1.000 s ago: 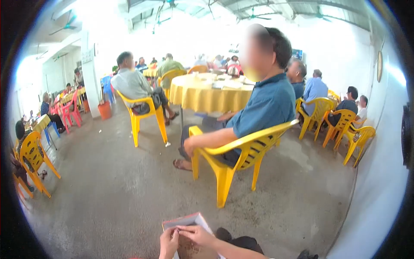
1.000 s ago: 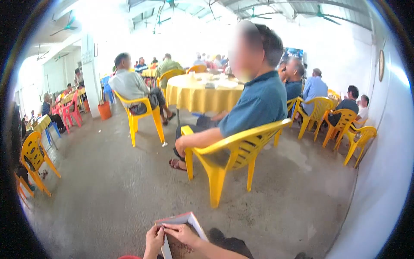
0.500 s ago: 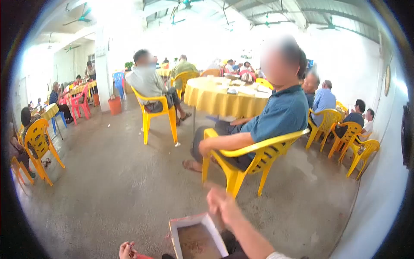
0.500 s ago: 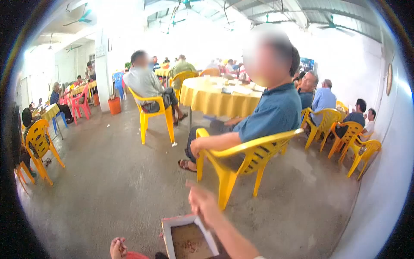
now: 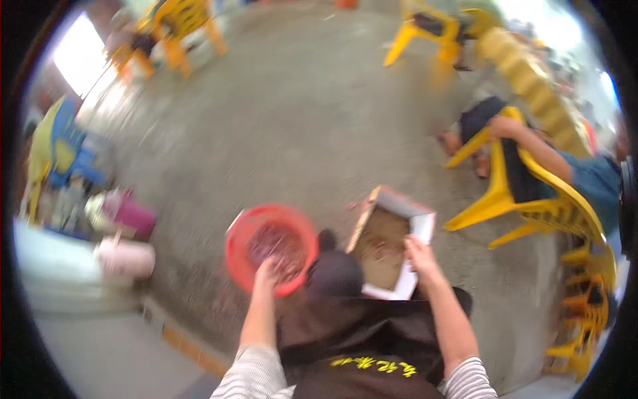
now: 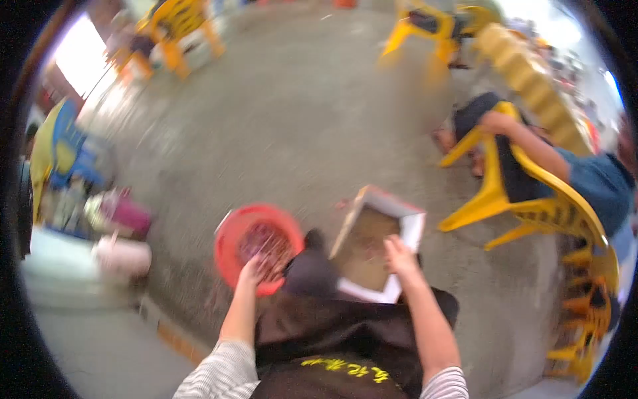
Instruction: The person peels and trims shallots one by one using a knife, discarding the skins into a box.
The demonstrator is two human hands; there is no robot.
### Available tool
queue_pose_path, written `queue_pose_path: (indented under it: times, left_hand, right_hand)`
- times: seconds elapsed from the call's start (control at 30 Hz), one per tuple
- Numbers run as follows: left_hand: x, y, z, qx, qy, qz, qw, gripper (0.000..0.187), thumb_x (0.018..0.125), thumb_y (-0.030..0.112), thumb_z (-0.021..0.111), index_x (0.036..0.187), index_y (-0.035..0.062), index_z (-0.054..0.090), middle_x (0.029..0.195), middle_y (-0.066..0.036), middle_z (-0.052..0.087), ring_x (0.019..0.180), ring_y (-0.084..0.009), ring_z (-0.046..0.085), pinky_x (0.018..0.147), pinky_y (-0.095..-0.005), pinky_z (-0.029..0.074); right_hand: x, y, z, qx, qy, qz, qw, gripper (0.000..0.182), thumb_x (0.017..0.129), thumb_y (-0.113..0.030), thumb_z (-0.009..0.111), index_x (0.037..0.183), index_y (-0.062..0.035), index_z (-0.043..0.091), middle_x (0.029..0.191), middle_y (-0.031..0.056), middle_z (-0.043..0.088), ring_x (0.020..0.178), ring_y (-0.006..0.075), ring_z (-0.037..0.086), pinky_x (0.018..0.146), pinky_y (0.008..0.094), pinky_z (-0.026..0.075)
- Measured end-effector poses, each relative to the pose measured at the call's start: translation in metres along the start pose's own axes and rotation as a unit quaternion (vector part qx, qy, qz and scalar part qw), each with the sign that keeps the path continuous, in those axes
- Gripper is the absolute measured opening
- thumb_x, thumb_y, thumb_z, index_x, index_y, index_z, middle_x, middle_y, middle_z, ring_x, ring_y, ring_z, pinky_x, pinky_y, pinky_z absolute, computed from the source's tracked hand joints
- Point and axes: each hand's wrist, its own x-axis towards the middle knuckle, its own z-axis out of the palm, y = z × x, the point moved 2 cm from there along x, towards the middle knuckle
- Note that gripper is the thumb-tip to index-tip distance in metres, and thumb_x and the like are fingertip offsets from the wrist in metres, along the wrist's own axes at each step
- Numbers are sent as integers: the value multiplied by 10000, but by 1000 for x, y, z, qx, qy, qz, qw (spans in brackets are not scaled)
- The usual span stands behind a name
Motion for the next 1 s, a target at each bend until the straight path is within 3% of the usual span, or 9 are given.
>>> queue_pose_path:
  times: [0.1,0.33,0.47,0.6,0.67,0.7,0.73,0.93,1.0]
  left_hand:
    - [13,6,10,-4,79,25,997,189,851,108,611,1034,66,589,1019,-105,621,955,-298,607,795,-500,515]
    - [45,42,26,-77,216,68,971,194,867,-25,542,1061,-16,540,916,-139,629,792,-279,646,662,-352,595]
    - [33,37,22,-105,291,34,950,206,886,8,532,1090,-21,520,984,-168,593,906,-335,612,690,-428,592]
    - [64,6,-7,-87,139,-83,983,215,896,156,556,1067,26,544,994,-138,592,873,-295,588,785,-376,532]
    - [26,12,52,5,-2,-41,999,296,830,66,580,1115,37,506,914,-98,603,881,-264,583,796,-390,505]
    - [20,14,82,-17,-139,-23,990,401,788,-13,549,1180,25,469,989,-125,578,920,-259,572,814,-408,503]
    - [-23,20,145,72,-74,33,994,473,761,-61,526,1221,14,448,1050,-143,541,944,-255,565,844,-406,506]
    - [-130,-12,351,343,-328,142,869,349,859,-60,520,1197,-1,458,1043,-118,588,952,-208,609,797,-355,558]
    - [-171,-36,399,407,-387,123,818,259,866,-21,564,1120,-13,512,1009,-107,607,920,-199,626,782,-334,564]
  right_hand:
    - [13,26,-2,-48,-61,11,997,585,945,-167,532,1471,-198,276,704,20,516,494,67,398,423,228,372]
    - [27,44,-2,-54,-61,12,997,365,956,-203,525,1296,-73,543,715,11,555,488,60,421,428,221,395]
    - [29,46,3,-56,-41,27,997,330,955,-261,531,1213,-69,607,704,6,545,489,58,411,436,225,389]
    - [32,42,-7,-123,-14,8,992,381,921,-355,571,1148,-58,642,821,57,641,609,106,562,552,269,487]
    - [63,82,-10,-162,-18,-100,981,438,910,-376,571,1192,-43,609,1219,123,614,1127,203,574,963,343,443]
    - [71,92,-7,-129,-19,-137,982,467,906,-377,573,1246,-58,574,1252,113,594,1142,226,569,978,349,437]
    - [57,73,-7,-102,-33,-105,989,493,904,-387,573,1282,-71,544,1264,123,583,1151,247,565,997,348,423]
    - [52,38,-13,41,7,-211,977,399,831,-400,689,1021,-49,673,728,-7,610,569,82,510,544,262,442]
    - [25,8,-23,98,18,-239,966,313,845,-317,691,999,-46,666,776,-18,599,653,86,502,593,269,411]
